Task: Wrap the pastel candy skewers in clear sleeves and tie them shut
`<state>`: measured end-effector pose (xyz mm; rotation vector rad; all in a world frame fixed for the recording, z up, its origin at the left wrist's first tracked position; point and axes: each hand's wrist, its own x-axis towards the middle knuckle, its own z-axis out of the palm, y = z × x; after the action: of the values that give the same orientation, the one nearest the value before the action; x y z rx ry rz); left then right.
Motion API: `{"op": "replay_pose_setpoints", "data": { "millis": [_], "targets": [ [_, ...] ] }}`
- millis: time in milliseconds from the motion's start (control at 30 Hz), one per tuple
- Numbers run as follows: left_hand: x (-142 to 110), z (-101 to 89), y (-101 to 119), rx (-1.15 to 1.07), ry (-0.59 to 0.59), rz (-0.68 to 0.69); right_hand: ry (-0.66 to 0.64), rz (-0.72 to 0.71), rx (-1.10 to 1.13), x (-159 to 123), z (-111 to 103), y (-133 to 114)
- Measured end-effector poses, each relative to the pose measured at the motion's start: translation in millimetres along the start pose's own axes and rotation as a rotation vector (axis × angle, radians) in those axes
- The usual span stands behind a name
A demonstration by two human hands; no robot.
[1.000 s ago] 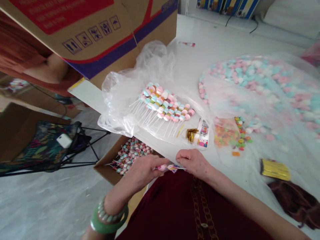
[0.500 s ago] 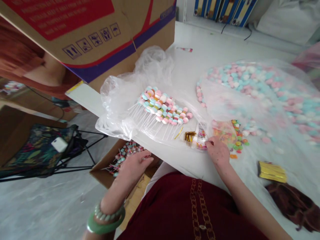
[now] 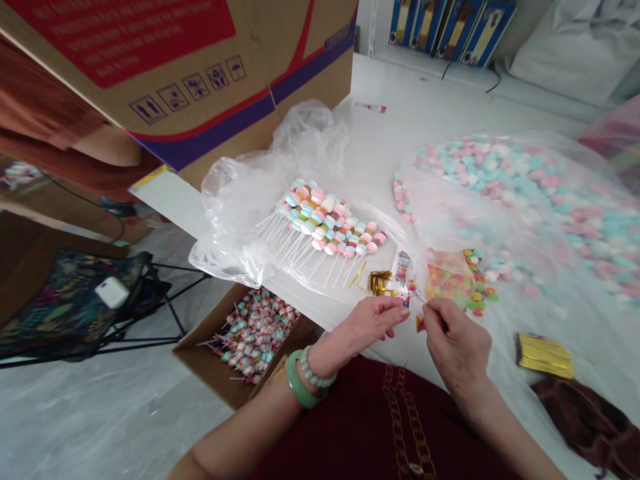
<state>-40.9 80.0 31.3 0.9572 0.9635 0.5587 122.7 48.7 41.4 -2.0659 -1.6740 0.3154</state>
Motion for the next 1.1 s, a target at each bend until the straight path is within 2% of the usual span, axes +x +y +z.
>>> {"op": "replay_pose_setpoints", "data": {
  "millis": [33, 100, 167, 233, 300, 400, 500, 567, 633, 767, 867, 1000, 1100],
  "targets": [
    [1.8, 0.9, 0.8, -0.119, -0.015, -0.019, -0.005, -0.043, 0.064, -2.7, 1.7, -4.9],
    [3.6, -1.4, 1.2, -0.381, -0.003, -0.055, -0.099, -0.102, 0.236, -5.1, 7.5, -14.6],
    [2.2, -8.8, -0.1, -0.567, 0.095, -0.069, -0.225, -0.115, 0.365, -3.5, 14.8, -23.5],
    [-2.5, -19.9, -2.7, -0.617, 0.199, -0.054, -0.338, -0.108, 0.434, 1.6, 22.2, -31.1],
    [-9.5, -33.0, -6.0, -0.603, 0.252, -0.032, -0.463, -0.107, 0.469, 10.4, 30.0, -37.8],
    [-19.1, -53.4, -11.0, -0.602, 0.392, 0.010, -0.599, -0.141, 0.434, 30.8, 44.4, -49.6],
    [-23.5, -70.5, -13.8, -0.642, 0.553, 0.068, -0.516, -0.153, 0.168, 53.5, 63.2, -68.3],
    [-23.9, -77.9, -14.2, -0.679, 0.607, 0.108, -0.441, -0.161, -0.081, 63.5, 76.5, -83.7],
    [-23.8, -81.9, -14.0, -0.700, 0.647, 0.142, -0.418, -0.202, -0.259, 67.2, 88.2, -97.6],
    [-25.2, -84.7, -15.0, -0.726, 0.694, 0.165, -0.448, -0.254, -0.380, 66.5, 98.9, -106.3],
    [-26.5, -86.5, -17.3, -0.713, 0.717, 0.200, -0.446, -0.136, -0.334, 71.7, 95.2, -93.0],
    [-23.4, -85.9, -18.3, -0.688, 0.758, 0.164, -0.438, 0.095, 0.079, 83.5, 85.8, -65.2],
    [-20.2, -80.9, -14.7, -0.682, 0.739, 0.148, -0.453, 0.149, 0.263, 81.9, 75.6, -49.4]
  ]
}}
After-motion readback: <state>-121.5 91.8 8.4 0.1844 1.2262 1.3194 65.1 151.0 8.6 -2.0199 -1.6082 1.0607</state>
